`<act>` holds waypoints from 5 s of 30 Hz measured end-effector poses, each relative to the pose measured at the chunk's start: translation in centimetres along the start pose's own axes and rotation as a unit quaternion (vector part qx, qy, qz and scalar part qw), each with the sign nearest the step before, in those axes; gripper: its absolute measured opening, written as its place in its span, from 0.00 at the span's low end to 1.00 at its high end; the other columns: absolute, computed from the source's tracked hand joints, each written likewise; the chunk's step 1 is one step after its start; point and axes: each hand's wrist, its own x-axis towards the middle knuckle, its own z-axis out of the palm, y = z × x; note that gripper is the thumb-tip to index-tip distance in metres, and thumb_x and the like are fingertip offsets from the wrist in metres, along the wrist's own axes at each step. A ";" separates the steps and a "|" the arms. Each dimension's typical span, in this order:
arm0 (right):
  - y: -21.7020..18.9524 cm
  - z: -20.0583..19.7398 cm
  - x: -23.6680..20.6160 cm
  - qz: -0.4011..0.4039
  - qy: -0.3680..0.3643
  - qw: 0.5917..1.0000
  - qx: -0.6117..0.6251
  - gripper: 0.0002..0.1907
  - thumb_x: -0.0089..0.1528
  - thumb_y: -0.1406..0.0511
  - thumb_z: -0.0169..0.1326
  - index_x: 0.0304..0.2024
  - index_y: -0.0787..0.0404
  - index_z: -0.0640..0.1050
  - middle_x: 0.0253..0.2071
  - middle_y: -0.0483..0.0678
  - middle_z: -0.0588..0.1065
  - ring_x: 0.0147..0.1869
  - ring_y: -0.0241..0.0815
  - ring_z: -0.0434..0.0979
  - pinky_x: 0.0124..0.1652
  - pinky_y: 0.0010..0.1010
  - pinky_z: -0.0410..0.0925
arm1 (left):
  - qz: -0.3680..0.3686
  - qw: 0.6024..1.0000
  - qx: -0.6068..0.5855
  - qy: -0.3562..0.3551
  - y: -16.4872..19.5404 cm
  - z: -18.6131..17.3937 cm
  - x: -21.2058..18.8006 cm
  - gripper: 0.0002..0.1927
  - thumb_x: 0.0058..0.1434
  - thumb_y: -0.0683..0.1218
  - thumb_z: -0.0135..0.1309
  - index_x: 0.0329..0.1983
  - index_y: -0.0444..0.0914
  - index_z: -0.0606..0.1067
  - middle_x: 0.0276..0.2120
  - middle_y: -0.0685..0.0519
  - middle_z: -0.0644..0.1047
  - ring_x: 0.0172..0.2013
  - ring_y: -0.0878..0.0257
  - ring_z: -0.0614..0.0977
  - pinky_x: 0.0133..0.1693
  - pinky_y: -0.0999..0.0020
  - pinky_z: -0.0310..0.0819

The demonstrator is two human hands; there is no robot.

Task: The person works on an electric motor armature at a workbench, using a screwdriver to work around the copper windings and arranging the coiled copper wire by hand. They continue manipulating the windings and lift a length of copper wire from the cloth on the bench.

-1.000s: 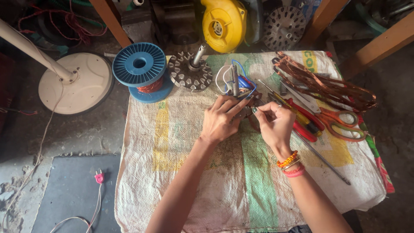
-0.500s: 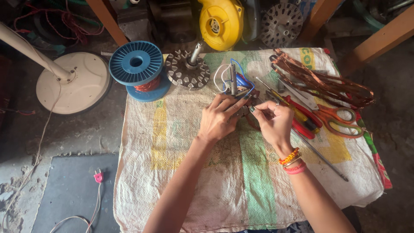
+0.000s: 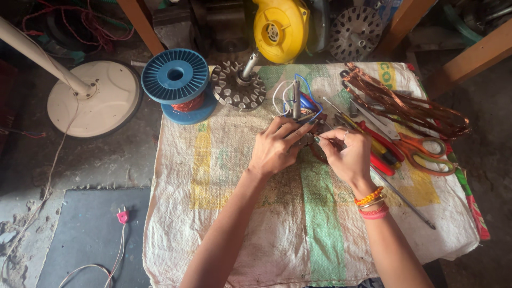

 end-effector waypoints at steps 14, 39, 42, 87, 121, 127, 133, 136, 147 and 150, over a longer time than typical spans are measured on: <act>0.7 0.7 -0.1 -0.025 0.046 0.998 0.042 0.03 0.62 0.75 0.60 0.38 0.69 0.82 0.31 0.47 0.80 0.33 0.29 0.75 0.33 0.20 0.67 | 0.002 0.999 0.020 0.027 -0.5 1.3 -0.3 0.32 0.48 0.43 0.67 0.60 0.49 0.78 0.46 0.59 0.80 0.49 0.63 0.78 0.37 0.67 0.81; 1.0 0.4 1.1 -0.001 -0.067 0.966 0.250 0.27 0.58 0.69 0.66 0.58 0.67 0.74 0.50 0.54 0.80 0.55 0.43 0.81 0.58 0.34 0.75 | -0.125 0.985 -0.065 0.097 -1.4 -0.5 1.2 0.34 0.48 0.42 0.68 0.62 0.43 0.75 0.45 0.54 0.81 0.50 0.58 0.79 0.49 0.62 0.80; 1.3 1.5 0.4 0.008 -0.078 0.966 0.247 0.21 0.59 0.69 0.64 0.54 0.68 0.77 0.49 0.55 0.80 0.52 0.42 0.82 0.55 0.32 0.75 | -0.134 0.985 -0.061 0.091 -1.3 -0.5 1.1 0.35 0.47 0.42 0.68 0.61 0.43 0.76 0.45 0.53 0.80 0.49 0.56 0.79 0.47 0.63 0.80; -1.6 -2.2 -3.9 -0.306 -0.183 0.851 -0.386 0.22 0.65 0.65 0.52 0.57 0.76 0.72 0.22 0.50 0.74 0.31 0.44 0.74 0.35 0.35 0.70 | 0.008 0.998 0.052 0.019 -1.3 -0.3 0.2 0.35 0.46 0.45 0.65 0.62 0.49 0.76 0.44 0.59 0.78 0.48 0.62 0.78 0.32 0.66 0.80; 5.3 -3.4 4.8 -0.049 -0.030 0.931 -0.360 0.13 0.66 0.71 0.58 0.51 0.53 0.82 0.25 0.49 0.77 0.21 0.42 0.74 0.21 0.32 0.63 | -0.118 0.993 -0.013 0.000 -4.3 -2.6 0.2 0.37 0.43 0.28 0.57 0.59 0.42 0.77 0.55 0.48 0.77 0.55 0.53 0.75 0.57 0.62 0.74; 2.0 -5.9 3.5 -0.224 0.192 0.944 -0.150 0.15 0.71 0.79 0.52 0.56 0.62 0.81 0.46 0.54 0.79 0.44 0.43 0.82 0.42 0.30 0.74 | -0.222 0.947 -0.224 0.064 -6.4 -3.3 -0.1 0.17 0.51 0.38 0.53 0.45 0.37 0.77 0.40 0.47 0.81 0.36 0.61 0.82 0.35 0.70 0.81; -0.1 -7.4 4.6 -0.328 0.243 0.866 -0.288 0.18 0.62 0.81 0.51 0.54 0.74 0.78 0.48 0.62 0.78 0.48 0.56 0.83 0.45 0.39 0.77 | -0.371 0.877 -0.253 -0.174 -6.9 -3.7 -0.3 0.15 0.61 0.51 0.63 0.34 0.32 0.84 0.22 0.43 0.82 0.19 0.61 0.80 0.24 0.69 0.76; 0.4 -8.1 4.8 -0.316 0.251 0.873 -0.274 0.11 0.71 0.77 0.54 0.56 0.70 0.79 0.47 0.58 0.80 0.47 0.53 0.84 0.43 0.37 0.76 | -0.376 0.842 -0.329 -0.204 -7.2 -3.8 0.0 0.12 0.58 0.45 0.60 0.38 0.32 0.83 0.28 0.42 0.84 0.22 0.61 0.85 0.24 0.70 0.81; -0.5 2.7 2.1 -0.149 0.080 0.946 0.278 0.13 0.73 0.64 0.46 0.40 0.64 0.78 0.27 0.47 0.77 0.26 0.36 0.78 0.24 0.22 0.66 | -0.359 0.792 -0.463 -0.175 -7.7 -2.8 -0.6 0.10 0.57 0.41 0.59 0.41 0.36 0.83 0.34 0.49 0.86 0.31 0.66 0.86 0.36 0.72 0.82; -0.8 4.6 1.2 -0.101 0.030 0.955 0.277 0.12 0.74 0.63 0.45 0.44 0.64 0.76 0.32 0.48 0.77 0.32 0.36 0.79 0.34 0.24 0.69 | -0.364 0.807 -0.430 -0.178 -7.5 -3.0 -0.6 0.08 0.58 0.42 0.60 0.37 0.34 0.85 0.30 0.48 0.86 0.26 0.66 0.81 0.31 0.71 0.74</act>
